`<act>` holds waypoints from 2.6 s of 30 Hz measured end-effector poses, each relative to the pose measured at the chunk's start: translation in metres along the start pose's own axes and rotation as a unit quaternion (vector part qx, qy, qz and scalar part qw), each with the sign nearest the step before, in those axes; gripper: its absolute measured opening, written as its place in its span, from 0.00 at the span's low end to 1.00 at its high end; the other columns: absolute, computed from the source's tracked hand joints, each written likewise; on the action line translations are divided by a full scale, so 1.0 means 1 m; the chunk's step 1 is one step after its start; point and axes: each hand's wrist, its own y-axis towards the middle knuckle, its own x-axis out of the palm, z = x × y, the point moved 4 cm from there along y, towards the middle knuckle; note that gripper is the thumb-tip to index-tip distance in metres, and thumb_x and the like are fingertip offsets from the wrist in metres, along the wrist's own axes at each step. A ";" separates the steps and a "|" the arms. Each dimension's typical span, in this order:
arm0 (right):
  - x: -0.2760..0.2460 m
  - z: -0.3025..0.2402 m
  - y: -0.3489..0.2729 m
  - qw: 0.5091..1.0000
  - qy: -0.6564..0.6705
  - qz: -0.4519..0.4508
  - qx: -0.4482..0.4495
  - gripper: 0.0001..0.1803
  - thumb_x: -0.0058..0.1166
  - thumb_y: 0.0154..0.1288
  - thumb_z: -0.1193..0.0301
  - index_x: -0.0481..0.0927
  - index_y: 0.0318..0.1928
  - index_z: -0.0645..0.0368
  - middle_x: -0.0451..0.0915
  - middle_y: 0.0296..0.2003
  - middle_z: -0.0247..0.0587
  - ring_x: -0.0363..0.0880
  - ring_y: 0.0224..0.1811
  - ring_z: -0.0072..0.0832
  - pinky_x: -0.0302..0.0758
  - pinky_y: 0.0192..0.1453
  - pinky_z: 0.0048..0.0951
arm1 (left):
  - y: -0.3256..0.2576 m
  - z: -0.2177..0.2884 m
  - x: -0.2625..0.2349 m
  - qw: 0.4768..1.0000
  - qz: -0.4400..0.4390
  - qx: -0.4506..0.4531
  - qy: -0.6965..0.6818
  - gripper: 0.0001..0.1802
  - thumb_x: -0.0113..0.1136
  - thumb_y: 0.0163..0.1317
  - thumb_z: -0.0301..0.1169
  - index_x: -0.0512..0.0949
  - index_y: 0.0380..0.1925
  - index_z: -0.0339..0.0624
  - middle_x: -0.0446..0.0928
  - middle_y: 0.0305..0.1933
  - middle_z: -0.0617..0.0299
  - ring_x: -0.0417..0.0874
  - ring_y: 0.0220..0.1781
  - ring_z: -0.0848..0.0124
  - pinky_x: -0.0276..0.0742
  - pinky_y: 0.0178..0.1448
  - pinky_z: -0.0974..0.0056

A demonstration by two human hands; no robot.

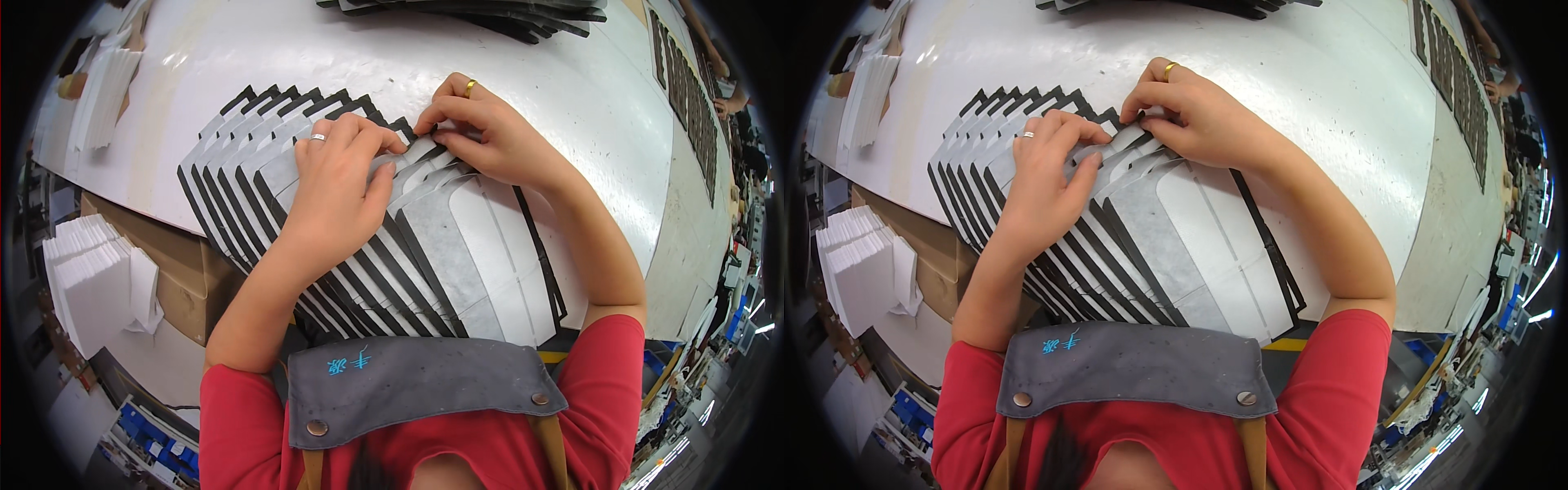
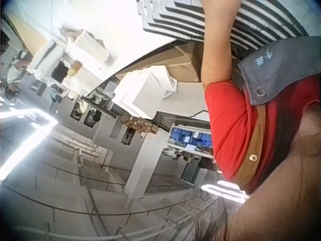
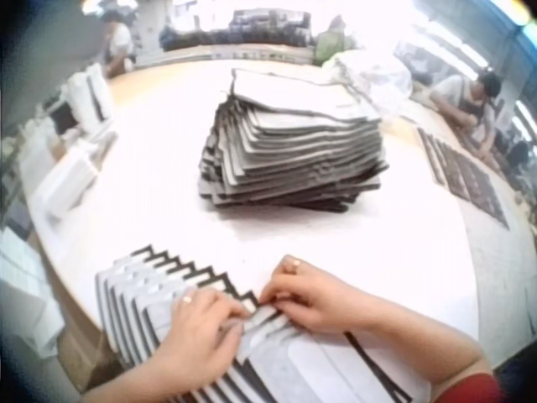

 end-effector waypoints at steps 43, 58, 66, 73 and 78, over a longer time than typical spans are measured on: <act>0.003 -0.005 -0.031 0.974 -0.196 0.105 -0.054 0.22 0.53 0.54 0.88 0.82 0.48 0.54 0.72 0.45 0.39 0.74 0.41 0.30 0.74 0.41 0.29 | -0.001 0.010 0.007 0.988 0.010 0.082 0.130 0.27 0.54 0.48 0.18 0.80 0.50 0.49 0.70 0.34 0.65 0.67 0.36 0.65 0.57 0.41 0.60; 0.008 -0.009 -0.033 0.951 -0.275 0.094 -0.108 0.22 0.54 0.50 0.87 0.83 0.45 0.54 0.76 0.42 0.33 0.74 0.43 0.32 0.73 0.44 0.30 | -0.002 0.009 0.008 0.987 0.033 0.085 0.131 0.22 0.55 0.50 0.19 0.80 0.47 0.48 0.70 0.34 0.65 0.69 0.37 0.65 0.59 0.42 0.60; 0.006 -0.013 0.003 0.990 -0.089 0.104 -0.009 0.13 0.52 0.64 0.79 0.78 0.48 0.57 0.78 0.38 0.36 0.76 0.38 0.26 0.73 0.42 0.26 | -0.003 -0.008 -0.014 0.994 0.095 -0.016 -0.046 0.11 0.55 0.59 0.23 0.76 0.43 0.39 0.73 0.36 0.57 0.73 0.38 0.58 0.68 0.46 0.57; 0.015 -0.014 0.024 0.994 -0.096 0.045 0.017 0.11 0.53 0.62 0.79 0.79 0.46 0.58 0.76 0.33 0.36 0.73 0.32 0.25 0.73 0.38 0.26 | -0.009 -0.012 -0.008 0.998 0.056 -0.019 0.028 0.14 0.58 0.58 0.24 0.75 0.46 0.39 0.71 0.44 0.54 0.71 0.45 0.57 0.67 0.49 0.55; 0.011 -0.015 0.017 0.998 -0.031 0.029 0.054 0.11 0.52 0.61 0.79 0.81 0.44 0.58 0.73 0.31 0.34 0.69 0.29 0.22 0.69 0.35 0.22 | -0.011 -0.012 -0.009 0.998 0.050 -0.018 0.017 0.14 0.57 0.58 0.23 0.76 0.46 0.40 0.70 0.45 0.55 0.71 0.46 0.58 0.65 0.51 0.55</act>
